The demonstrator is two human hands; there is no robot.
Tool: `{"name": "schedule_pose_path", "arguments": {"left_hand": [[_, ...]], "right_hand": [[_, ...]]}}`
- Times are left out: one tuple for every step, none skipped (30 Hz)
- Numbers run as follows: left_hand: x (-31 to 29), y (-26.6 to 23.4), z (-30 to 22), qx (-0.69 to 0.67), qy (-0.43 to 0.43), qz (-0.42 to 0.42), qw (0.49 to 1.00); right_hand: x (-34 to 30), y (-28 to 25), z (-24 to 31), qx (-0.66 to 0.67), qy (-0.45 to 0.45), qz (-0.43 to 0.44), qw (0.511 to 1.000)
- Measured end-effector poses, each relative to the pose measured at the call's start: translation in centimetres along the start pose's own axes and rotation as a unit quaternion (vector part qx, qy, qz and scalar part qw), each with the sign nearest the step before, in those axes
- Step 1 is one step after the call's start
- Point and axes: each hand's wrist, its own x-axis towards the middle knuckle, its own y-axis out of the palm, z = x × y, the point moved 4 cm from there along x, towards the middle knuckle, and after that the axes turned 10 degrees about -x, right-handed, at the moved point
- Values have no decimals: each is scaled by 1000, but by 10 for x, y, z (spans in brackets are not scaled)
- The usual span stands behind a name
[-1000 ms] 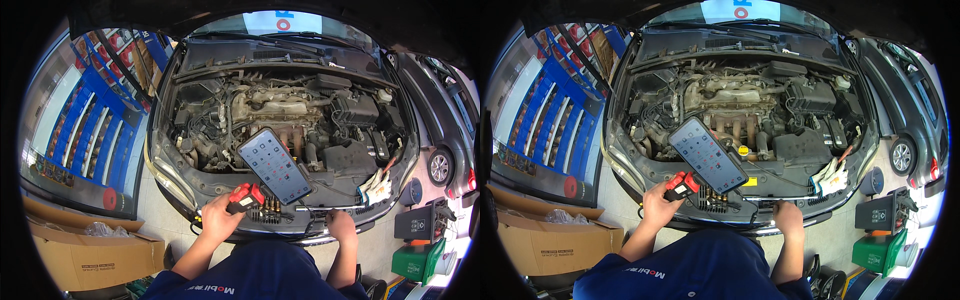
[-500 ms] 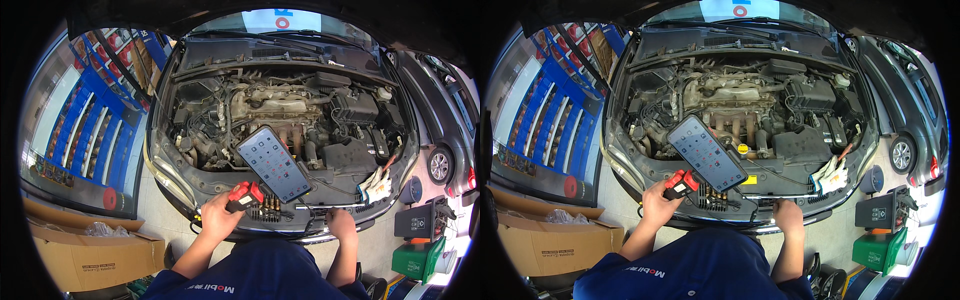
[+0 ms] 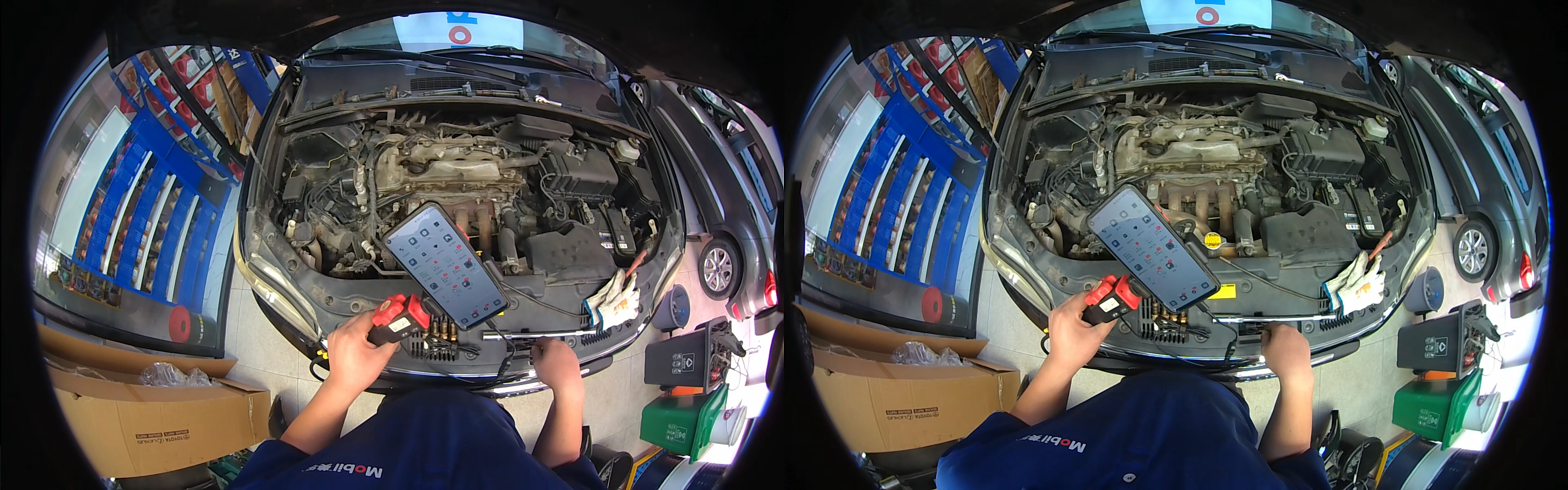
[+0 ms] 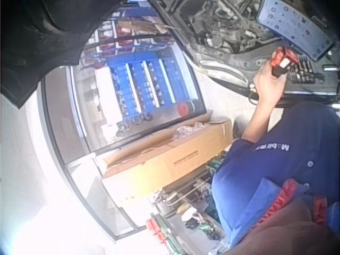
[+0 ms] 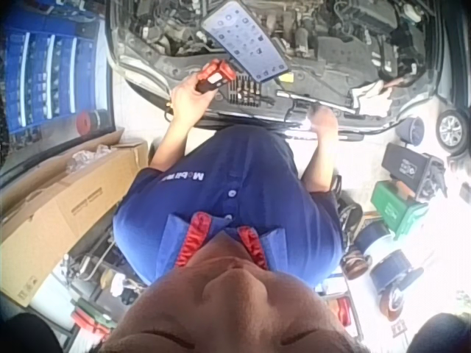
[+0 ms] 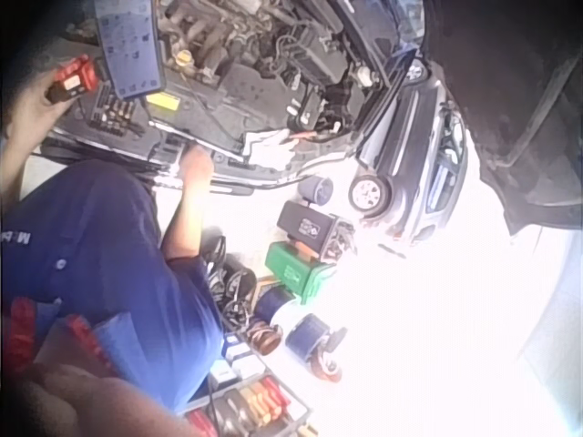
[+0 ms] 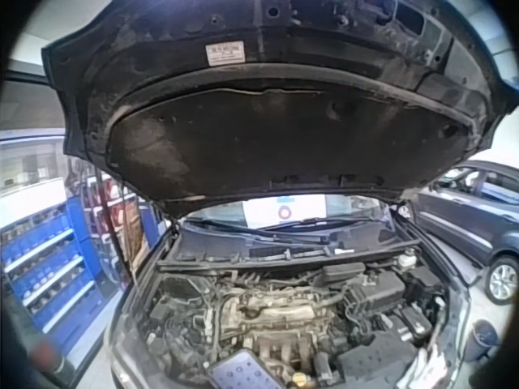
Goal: The person uses a handheld diagnostic scanner with a smartphone to inspect the engine bay of a car with the hood open. They hold the device over various engine components, navigate the screen, and then place the device on the front of the car.
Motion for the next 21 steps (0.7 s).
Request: {"name": "schedule_pose_path", "arguments": {"left_hand": [[0, 0, 0, -1, 1, -1, 1000], [0, 0, 0, -2, 2, -2, 1000], [0, 0, 0, -2, 3, -3, 1000], [0, 0, 0, -2, 5, -5, 1000], [0, 0, 0, -3, 7, -6, 1000], [0, 0, 0, 3, 2, -4, 1000], [0, 0, 1, 8, -2, -2, 1000], [0, 1, 1, 14, -6, 1, 1000], [-1, 0, 1, 13, -5, -1, 1000], [-1, 0, 0, 12, -4, -2, 1000], [-1, 0, 0, 11, -3, -3, 1000], [-1, -1, -1, 9, -1, -3, 1000], [-1, -1, -2, 7, 2, -2, 1000], [0, -1, -3, 5, 4, -2, 1000], [0, -1, -4, 4, 2, -2, 1000], [0, -1, -4, 3, 0, -1, 1000], [0, -1, -4, 2, -2, 0, 1000], [0, -1, -3, 1, -2, 0, 1000], [0, 0, -2, 0, -2, 1, 1000], [0, 0, -2, -1, -2, 1, 1000], [0, 1, -2, -2, -3, 1, 1000]], "right_hand": [[0, 0, 0, 2, 0, 0, 1000], [0, 0, 0, 3, 0, 3, 1000], [0, -1, 1, 3, 0, 5, 1000], [0, -2, 1, 3, 0, 8, 1000], [-1, -3, 2, 3, 0, 7, 1000], [-1, -4, 2, 2, 0, 6, 1000], [-1, -4, 2, 2, 0, 5, 1000], [-1, -3, 1, 0, 1, 6, 1000], [0, -1, 1, -3, 1, 7, 1000], [0, -1, 0, -6, 1, 7, 1000], [0, -1, 0, -4, 1, 8, 1000], [-1, -2, 1, -3, 1, 7, 1000], [-1, -2, 1, -2, 1, 7, 1000], [-1, -3, 1, -1, 1, 8, 1000], [-1, -3, 1, -1, 1, 8, 1000], [-1, -3, 1, -1, 1, 9, 1000], [-1, -2, 1, -2, 0, 10, 1000], [0, -2, 0, -4, 0, 12, 1000], [0, -1, 0, -5, -1, 14, 1000], [0, -1, 0, -4, -1, 15, 1000], [0, -1, 0, -2, -1, 15, 1000]]}}
